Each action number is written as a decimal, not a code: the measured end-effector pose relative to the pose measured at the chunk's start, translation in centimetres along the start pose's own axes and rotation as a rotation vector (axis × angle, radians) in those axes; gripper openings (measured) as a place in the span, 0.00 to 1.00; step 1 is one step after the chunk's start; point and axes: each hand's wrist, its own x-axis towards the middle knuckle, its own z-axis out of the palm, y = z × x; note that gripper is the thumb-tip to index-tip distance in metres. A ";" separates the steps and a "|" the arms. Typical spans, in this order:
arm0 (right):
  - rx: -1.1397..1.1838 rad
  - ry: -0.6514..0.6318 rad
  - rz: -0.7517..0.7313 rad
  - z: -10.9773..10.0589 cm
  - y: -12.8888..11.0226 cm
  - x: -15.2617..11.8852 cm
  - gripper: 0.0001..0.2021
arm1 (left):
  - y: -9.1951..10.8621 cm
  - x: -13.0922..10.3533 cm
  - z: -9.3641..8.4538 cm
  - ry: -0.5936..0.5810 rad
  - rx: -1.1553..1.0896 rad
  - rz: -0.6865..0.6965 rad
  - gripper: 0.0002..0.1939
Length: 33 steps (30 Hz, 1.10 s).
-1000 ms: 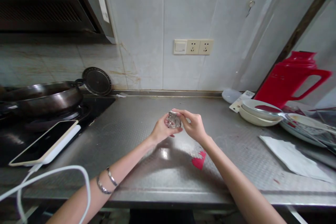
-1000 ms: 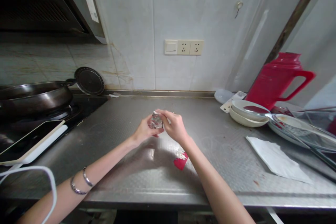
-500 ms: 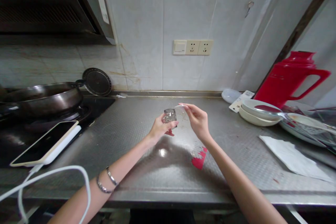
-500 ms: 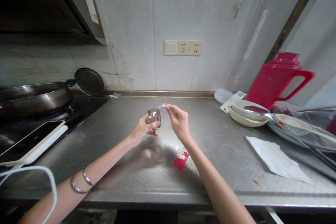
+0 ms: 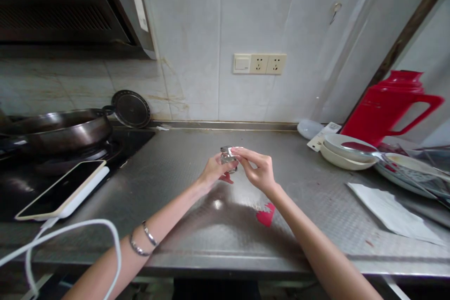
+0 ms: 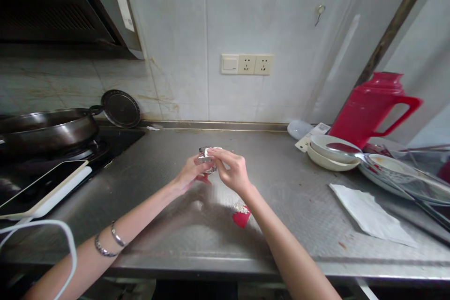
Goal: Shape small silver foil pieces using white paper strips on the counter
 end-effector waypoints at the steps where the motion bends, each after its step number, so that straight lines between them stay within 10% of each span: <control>1: -0.003 0.005 0.012 0.0 -0.2 0.0 0.12 | 0.1 0.0 0.0 0.004 -0.003 -0.001 0.30; 10: 0.024 -0.101 0.136 -1.4 -0.8 1.2 0.09 | 0.1 0.5 -0.4 0.085 0.084 0.030 0.30; 16: -0.072 0.084 0.105 -0.8 0.4 0.9 0.10 | -2.0 1.1 -0.4 0.164 0.380 0.120 0.37; 25: -0.247 -0.283 -0.313 0.4 1.1 -0.4 0.16 | -2.3 1.1 -0.5 0.133 0.445 0.151 0.29; 33: -0.064 -0.306 -0.139 0.8 -0.6 -0.4 0.13 | -2.6 1.9 -1.7 0.114 0.377 0.171 0.26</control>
